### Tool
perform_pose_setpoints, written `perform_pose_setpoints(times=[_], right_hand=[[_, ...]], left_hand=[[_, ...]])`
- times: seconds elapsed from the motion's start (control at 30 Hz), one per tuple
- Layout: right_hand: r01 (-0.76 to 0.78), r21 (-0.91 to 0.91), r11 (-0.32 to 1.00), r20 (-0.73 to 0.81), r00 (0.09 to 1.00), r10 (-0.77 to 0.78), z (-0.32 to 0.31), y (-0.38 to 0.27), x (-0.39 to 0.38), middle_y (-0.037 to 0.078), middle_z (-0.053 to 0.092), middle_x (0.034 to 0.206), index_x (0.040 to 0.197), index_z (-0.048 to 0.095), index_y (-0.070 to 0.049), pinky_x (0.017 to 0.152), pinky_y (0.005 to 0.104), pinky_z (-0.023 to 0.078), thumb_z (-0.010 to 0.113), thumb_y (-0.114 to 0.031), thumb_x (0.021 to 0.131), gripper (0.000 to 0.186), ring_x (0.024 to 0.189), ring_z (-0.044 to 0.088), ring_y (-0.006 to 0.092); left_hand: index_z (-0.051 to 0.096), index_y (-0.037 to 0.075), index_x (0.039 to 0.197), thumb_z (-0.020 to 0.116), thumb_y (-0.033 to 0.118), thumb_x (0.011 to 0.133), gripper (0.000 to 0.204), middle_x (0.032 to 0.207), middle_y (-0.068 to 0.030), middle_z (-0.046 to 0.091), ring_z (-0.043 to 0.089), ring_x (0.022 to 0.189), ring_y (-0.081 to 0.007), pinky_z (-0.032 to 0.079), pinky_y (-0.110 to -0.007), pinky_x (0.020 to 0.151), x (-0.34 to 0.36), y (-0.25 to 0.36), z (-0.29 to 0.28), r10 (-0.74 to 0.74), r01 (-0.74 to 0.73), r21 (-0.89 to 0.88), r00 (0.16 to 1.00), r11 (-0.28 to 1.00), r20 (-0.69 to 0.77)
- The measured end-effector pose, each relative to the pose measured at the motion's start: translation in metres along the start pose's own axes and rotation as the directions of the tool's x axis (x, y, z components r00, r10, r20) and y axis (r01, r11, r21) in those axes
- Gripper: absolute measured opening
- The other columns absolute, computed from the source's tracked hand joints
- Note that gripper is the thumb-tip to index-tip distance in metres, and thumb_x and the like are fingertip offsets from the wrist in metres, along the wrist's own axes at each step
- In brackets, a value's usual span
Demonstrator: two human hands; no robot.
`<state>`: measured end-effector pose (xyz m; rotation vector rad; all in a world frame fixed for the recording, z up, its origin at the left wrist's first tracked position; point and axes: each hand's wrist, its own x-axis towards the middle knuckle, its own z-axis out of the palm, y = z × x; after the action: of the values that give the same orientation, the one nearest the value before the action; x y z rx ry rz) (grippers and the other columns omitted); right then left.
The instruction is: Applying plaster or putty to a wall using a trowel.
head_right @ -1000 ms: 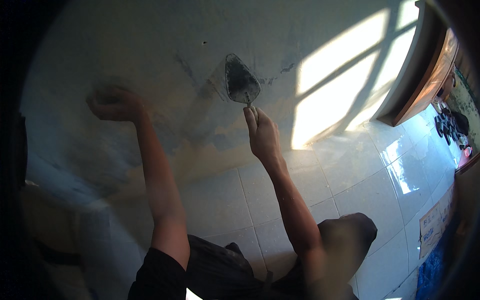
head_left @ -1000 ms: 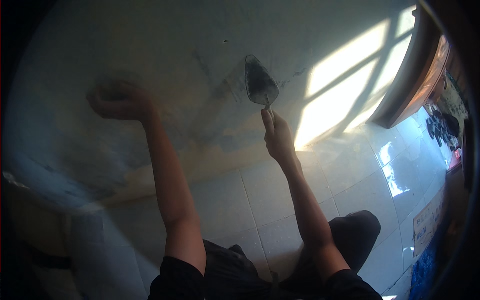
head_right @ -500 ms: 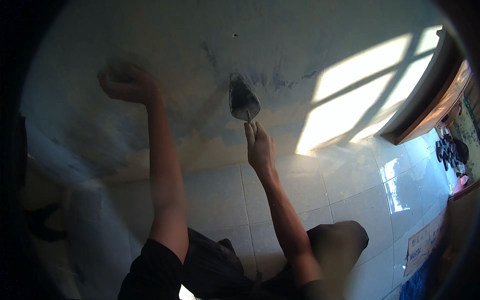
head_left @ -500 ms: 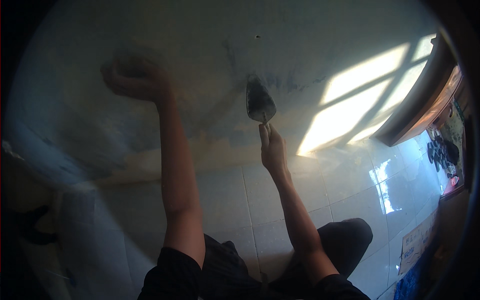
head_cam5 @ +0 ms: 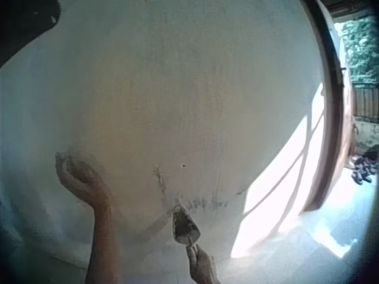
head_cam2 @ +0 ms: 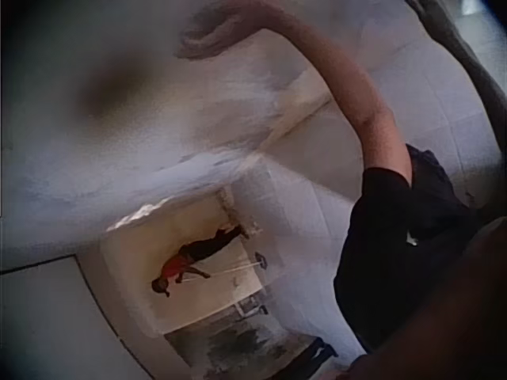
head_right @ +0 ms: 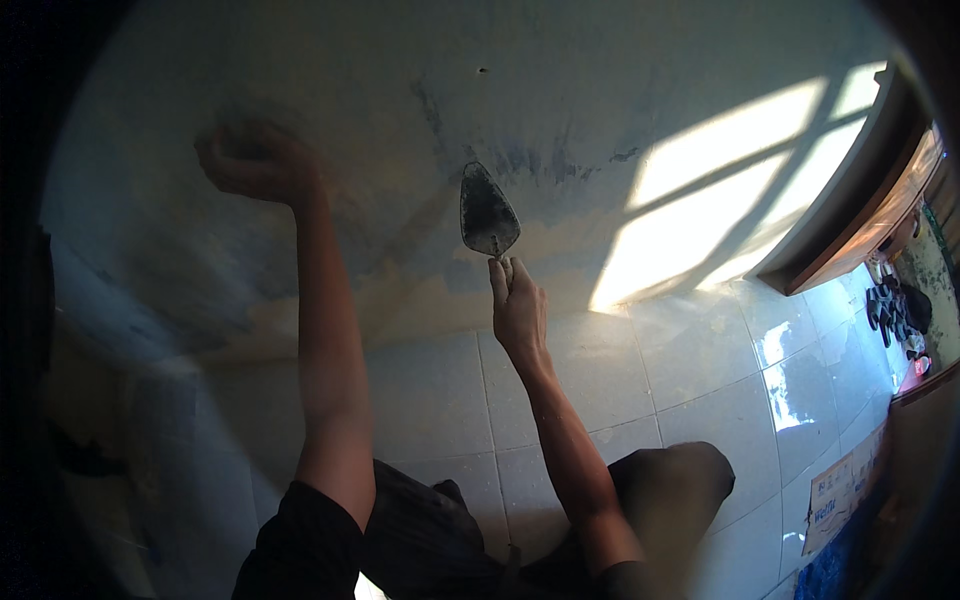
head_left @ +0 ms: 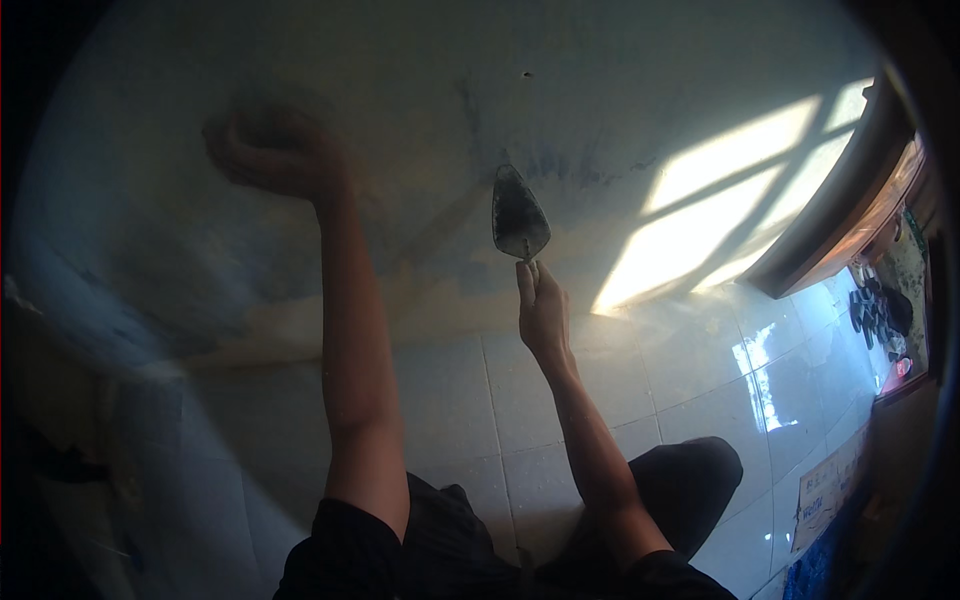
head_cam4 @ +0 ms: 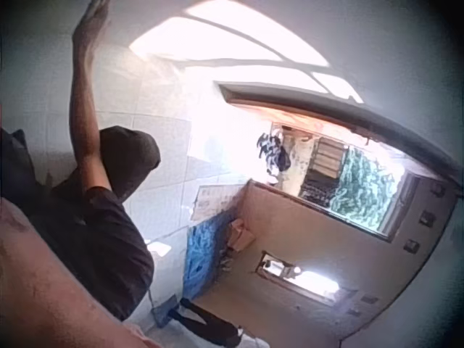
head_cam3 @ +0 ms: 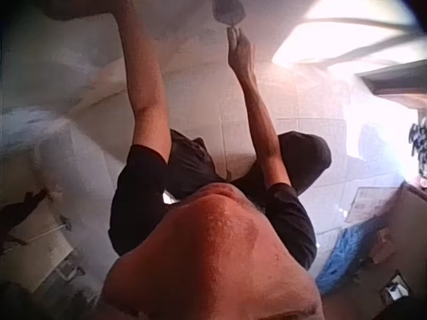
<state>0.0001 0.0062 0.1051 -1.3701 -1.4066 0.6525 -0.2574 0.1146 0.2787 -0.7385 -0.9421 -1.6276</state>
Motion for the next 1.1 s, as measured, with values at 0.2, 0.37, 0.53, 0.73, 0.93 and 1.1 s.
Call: perform_pose_setpoints(times=[0.2,0.37,0.53,0.73,0.93,1.1], right_hand=[[-0.054,-0.007,0.998,0.069,0.996,0.055,-0.007,-0.013,-0.003,0.021,0.047,0.058,0.080,0.051,0.002,0.052,0.0415,0.037,0.048,-0.033,0.099,0.041,0.048,0.048,0.0269],[-0.050,-0.035,0.998,0.038,0.998,0.051,0.006,0.038,-0.022,0.021,0.049,0.060,0.083,0.052,0.003,0.052,0.0420,0.038,0.047,-0.033,0.099,0.039,0.049,0.048,0.0275],[-0.059,-0.027,0.998,0.029,0.998,0.059,0.013,0.040,-0.024,0.021,0.048,0.060,0.083,0.052,0.003,0.052,0.0408,0.038,0.048,-0.032,0.099,0.039,0.049,0.047,0.0251],[-0.074,0.025,0.997,0.037,0.997,0.073,0.017,0.043,-0.023,0.020,0.047,0.059,0.083,0.052,0.003,0.052,0.0391,0.038,0.047,-0.031,0.100,0.039,0.051,0.045,0.0192],[-0.087,0.023,0.996,0.094,0.992,0.084,0.005,0.020,0.000,0.019,0.047,0.059,0.084,0.052,0.003,0.052,0.0386,0.038,0.047,-0.032,0.100,0.039,0.051,0.045,0.0180],[-0.029,0.027,0.999,0.064,0.998,0.027,0.009,0.010,0.002,0.020,0.049,0.060,0.085,0.054,0.003,0.053,0.0400,0.040,0.048,-0.031,0.099,0.037,0.049,0.047,0.0270]], left_hand=[[0.051,-0.001,0.116,0.054,0.040,0.092,0.048,0.126,-0.0267,0.047,0.043,0.121,-0.0445,0.035,-0.054,0.098,0.011,-0.001,0.001,-0.019,0.018,-0.037,1.000,0.999,-0.022],[0.051,-0.001,0.115,0.053,0.045,0.093,0.051,0.126,-0.0268,0.047,0.043,0.120,-0.0445,0.035,-0.055,0.098,0.001,-0.002,0.001,-0.005,0.005,-0.021,1.000,1.000,-0.017],[0.052,-0.002,0.114,0.051,0.047,0.093,0.053,0.126,-0.0272,0.047,0.043,0.120,-0.0444,0.035,-0.055,0.098,0.005,0.000,0.001,-0.031,0.031,-0.025,1.000,0.999,0.002],[0.050,-0.001,0.116,0.058,0.030,0.090,0.041,0.127,-0.0242,0.047,0.044,0.119,-0.0410,0.036,-0.051,0.098,0.000,-0.003,0.002,0.000,0.000,0.013,1.000,1.000,0.007],[0.048,-0.002,0.118,0.061,0.029,0.088,0.044,0.122,-0.0226,0.048,0.047,0.113,-0.0392,0.038,-0.050,0.095,-0.001,-0.007,0.005,0.036,-0.036,0.059,0.999,0.998,0.001],[0.048,-0.003,0.117,0.060,0.029,0.087,0.045,0.118,-0.0227,0.050,0.050,0.106,-0.0397,0.040,-0.050,0.091,-0.001,-0.013,0.011,0.073,-0.071,0.052,0.997,0.996,-0.036]])
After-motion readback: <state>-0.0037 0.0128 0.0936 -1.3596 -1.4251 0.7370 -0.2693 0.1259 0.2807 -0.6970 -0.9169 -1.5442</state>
